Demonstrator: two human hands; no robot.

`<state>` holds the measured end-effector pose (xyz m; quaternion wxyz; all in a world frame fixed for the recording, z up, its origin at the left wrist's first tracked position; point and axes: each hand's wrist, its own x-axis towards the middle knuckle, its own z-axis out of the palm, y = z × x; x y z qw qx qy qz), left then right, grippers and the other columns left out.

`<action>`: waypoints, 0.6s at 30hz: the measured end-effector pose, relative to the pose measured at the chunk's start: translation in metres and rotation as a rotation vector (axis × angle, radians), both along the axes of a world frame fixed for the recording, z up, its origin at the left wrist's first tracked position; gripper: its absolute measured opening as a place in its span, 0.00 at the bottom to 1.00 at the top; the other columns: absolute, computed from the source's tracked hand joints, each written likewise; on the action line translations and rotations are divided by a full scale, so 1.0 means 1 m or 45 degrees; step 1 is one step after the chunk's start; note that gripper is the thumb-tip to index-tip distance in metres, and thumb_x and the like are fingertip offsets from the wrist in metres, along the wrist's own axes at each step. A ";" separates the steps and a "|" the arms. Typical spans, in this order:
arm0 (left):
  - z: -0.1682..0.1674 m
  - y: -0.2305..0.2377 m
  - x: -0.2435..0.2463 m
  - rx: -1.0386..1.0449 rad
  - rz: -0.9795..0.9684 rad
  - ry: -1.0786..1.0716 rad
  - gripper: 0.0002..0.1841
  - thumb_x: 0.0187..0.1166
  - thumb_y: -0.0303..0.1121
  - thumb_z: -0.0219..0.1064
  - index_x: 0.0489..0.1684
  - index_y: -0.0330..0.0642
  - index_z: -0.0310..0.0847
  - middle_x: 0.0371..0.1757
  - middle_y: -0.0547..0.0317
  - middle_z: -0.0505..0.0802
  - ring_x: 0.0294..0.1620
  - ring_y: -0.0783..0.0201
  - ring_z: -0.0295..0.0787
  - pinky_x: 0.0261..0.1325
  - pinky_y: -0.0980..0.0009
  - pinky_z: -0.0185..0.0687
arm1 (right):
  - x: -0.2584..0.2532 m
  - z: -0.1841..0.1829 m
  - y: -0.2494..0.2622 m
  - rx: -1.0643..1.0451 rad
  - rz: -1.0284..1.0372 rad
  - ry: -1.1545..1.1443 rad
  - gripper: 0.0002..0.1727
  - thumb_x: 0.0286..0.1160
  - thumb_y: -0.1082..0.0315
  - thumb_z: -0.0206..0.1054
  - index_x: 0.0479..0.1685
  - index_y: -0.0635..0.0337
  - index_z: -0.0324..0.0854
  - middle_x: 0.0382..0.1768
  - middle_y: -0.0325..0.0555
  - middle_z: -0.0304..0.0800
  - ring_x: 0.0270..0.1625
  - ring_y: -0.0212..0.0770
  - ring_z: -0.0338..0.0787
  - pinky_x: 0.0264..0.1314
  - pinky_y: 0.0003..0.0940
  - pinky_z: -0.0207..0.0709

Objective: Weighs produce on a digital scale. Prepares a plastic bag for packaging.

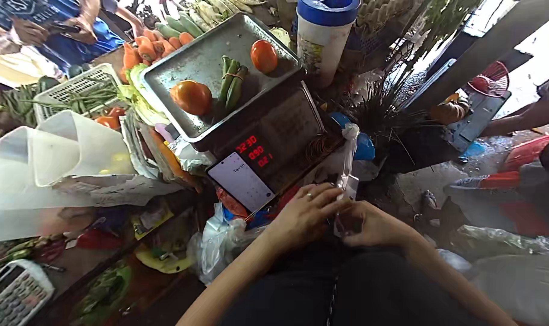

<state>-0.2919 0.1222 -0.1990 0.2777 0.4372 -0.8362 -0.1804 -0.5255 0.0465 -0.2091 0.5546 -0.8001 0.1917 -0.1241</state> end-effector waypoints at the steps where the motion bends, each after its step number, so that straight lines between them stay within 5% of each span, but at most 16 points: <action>1: 0.001 -0.002 -0.001 0.022 -0.003 0.068 0.26 0.76 0.37 0.75 0.74 0.45 0.81 0.66 0.55 0.92 0.75 0.55 0.84 0.86 0.47 0.65 | 0.008 0.013 -0.002 0.013 -0.030 -0.047 0.10 0.62 0.63 0.76 0.28 0.61 0.86 0.33 0.39 0.90 0.39 0.24 0.87 0.43 0.23 0.81; 3: 0.011 -0.004 0.005 0.156 0.103 0.206 0.15 0.81 0.36 0.70 0.60 0.38 0.86 0.48 0.53 0.96 0.56 0.58 0.92 0.76 0.50 0.75 | 0.019 0.043 -0.015 0.012 -0.174 0.013 0.04 0.67 0.70 0.68 0.34 0.62 0.82 0.29 0.39 0.84 0.31 0.27 0.83 0.33 0.25 0.79; 4: 0.018 -0.004 0.013 0.246 0.162 0.300 0.13 0.83 0.37 0.68 0.52 0.36 0.88 0.42 0.52 0.95 0.49 0.60 0.92 0.66 0.55 0.82 | 0.023 0.055 -0.025 0.006 -0.230 0.055 0.05 0.73 0.71 0.66 0.41 0.63 0.81 0.32 0.39 0.87 0.31 0.29 0.87 0.34 0.28 0.85; 7: 0.039 -0.002 0.041 0.519 0.095 0.670 0.13 0.87 0.36 0.64 0.44 0.33 0.87 0.34 0.62 0.90 0.37 0.78 0.84 0.46 0.78 0.83 | 0.036 0.073 -0.047 -0.089 -0.316 0.027 0.10 0.83 0.67 0.61 0.58 0.57 0.80 0.31 0.34 0.90 0.27 0.25 0.86 0.30 0.23 0.83; 10: 0.045 0.005 0.055 0.653 -0.068 1.109 0.07 0.86 0.31 0.62 0.46 0.41 0.87 0.41 0.74 0.91 0.42 0.83 0.86 0.50 0.79 0.84 | 0.058 0.086 -0.049 -0.257 -0.330 -0.143 0.10 0.81 0.70 0.62 0.54 0.53 0.87 0.36 0.29 0.92 0.36 0.20 0.89 0.42 0.18 0.86; 15: 0.029 0.007 0.060 0.534 -0.104 1.472 0.08 0.87 0.38 0.64 0.49 0.54 0.92 0.55 0.77 0.91 0.56 0.80 0.85 0.61 0.75 0.83 | 0.087 0.101 -0.055 -0.411 -0.330 -0.391 0.08 0.82 0.68 0.65 0.49 0.54 0.89 0.38 0.29 0.92 0.33 0.18 0.87 0.37 0.16 0.85; 17: 0.027 0.012 0.063 0.476 -0.040 1.449 0.11 0.89 0.40 0.62 0.59 0.55 0.88 0.59 0.77 0.91 0.59 0.80 0.86 0.66 0.73 0.84 | 0.081 0.105 -0.069 -0.189 -0.237 -0.492 0.17 0.91 0.57 0.55 0.59 0.55 0.87 0.44 0.32 0.93 0.39 0.24 0.89 0.42 0.23 0.86; 18: 0.027 0.015 0.065 0.447 -0.009 1.381 0.12 0.90 0.40 0.61 0.63 0.55 0.86 0.59 0.77 0.91 0.60 0.80 0.86 0.67 0.73 0.84 | 0.074 0.105 -0.078 -0.100 -0.199 -0.546 0.28 0.94 0.46 0.47 0.67 0.57 0.83 0.52 0.36 0.94 0.51 0.30 0.92 0.56 0.30 0.88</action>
